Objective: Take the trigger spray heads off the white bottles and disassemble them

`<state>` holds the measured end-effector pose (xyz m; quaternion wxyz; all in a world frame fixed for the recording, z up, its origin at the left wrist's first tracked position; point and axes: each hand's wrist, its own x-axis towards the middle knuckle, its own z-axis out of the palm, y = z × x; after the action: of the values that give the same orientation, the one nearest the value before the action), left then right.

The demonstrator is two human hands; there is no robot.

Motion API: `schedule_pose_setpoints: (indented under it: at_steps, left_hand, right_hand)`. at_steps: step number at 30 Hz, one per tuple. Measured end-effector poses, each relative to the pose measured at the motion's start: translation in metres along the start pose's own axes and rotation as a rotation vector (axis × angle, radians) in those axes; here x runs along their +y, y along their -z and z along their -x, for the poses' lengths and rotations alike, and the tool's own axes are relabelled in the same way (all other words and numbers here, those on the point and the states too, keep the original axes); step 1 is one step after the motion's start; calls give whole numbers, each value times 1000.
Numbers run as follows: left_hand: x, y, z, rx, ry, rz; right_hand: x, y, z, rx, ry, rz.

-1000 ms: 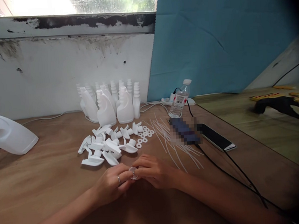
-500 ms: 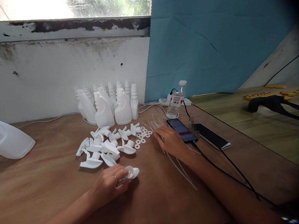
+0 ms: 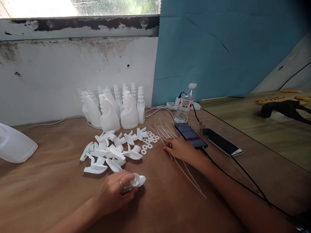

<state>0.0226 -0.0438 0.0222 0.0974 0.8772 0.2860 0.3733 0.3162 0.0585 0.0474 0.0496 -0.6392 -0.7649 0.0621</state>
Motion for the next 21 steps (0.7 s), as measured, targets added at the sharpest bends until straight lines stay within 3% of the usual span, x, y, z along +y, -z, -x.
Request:
schedule_pose_setpoints:
  at_steps: [6,11,16,18,21]
  left_hand:
    - [0,-1,0,-11,2,-55]
    - [-1,-3,5,-15,91,-89]
    - [0,-3,6,-38,101,-58]
    - [0,-3,6,-36,112,-41]
    - [0,-4,7,-59,159,2]
  right_hand:
    - [-5,-7,-4,-21,-91,36]
    - [-10,-11,-1,-18,-144,53]
    - [-12,-5,1,1,-149,-4]
    - [-15,2,3,39,-100,-166]
    - [-25,9,11,8,32,-731]
